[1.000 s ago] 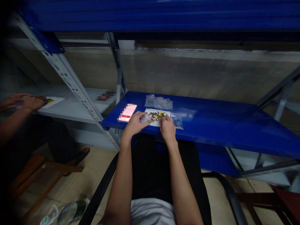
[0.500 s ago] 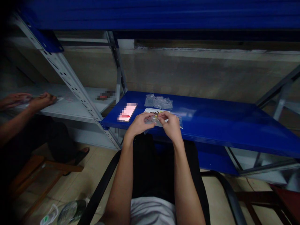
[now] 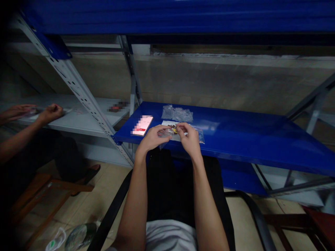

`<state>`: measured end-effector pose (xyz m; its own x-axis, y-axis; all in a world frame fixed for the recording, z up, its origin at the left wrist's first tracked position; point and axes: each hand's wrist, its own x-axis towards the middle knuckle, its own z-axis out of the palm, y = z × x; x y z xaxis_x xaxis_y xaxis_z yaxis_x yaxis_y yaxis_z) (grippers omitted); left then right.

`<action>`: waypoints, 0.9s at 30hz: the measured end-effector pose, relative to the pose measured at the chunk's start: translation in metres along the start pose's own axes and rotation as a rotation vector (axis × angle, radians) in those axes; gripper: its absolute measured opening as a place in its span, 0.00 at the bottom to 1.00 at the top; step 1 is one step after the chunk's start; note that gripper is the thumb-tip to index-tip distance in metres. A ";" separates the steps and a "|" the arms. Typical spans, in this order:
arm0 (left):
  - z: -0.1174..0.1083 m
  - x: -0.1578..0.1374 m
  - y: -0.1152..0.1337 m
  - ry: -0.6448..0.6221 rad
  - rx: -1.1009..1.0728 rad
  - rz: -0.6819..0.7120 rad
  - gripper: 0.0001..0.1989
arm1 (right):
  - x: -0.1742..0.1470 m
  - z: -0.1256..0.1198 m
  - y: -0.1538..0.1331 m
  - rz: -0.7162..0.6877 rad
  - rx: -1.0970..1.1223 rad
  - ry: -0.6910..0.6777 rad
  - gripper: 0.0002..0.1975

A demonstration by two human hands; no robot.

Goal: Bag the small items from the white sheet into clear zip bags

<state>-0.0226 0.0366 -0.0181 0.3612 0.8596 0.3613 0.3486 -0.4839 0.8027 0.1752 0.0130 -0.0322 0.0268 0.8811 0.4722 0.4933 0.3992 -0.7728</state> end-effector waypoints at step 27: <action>-0.013 -0.005 -0.031 0.107 0.085 -0.097 0.25 | -0.006 0.039 0.018 0.077 -0.671 -0.197 0.09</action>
<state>-0.0466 0.0493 -0.0382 0.2297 0.9135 0.3359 0.4514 -0.4057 0.7948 0.1505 0.0251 -0.0652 -0.0437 0.9553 0.2925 0.9280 0.1473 -0.3423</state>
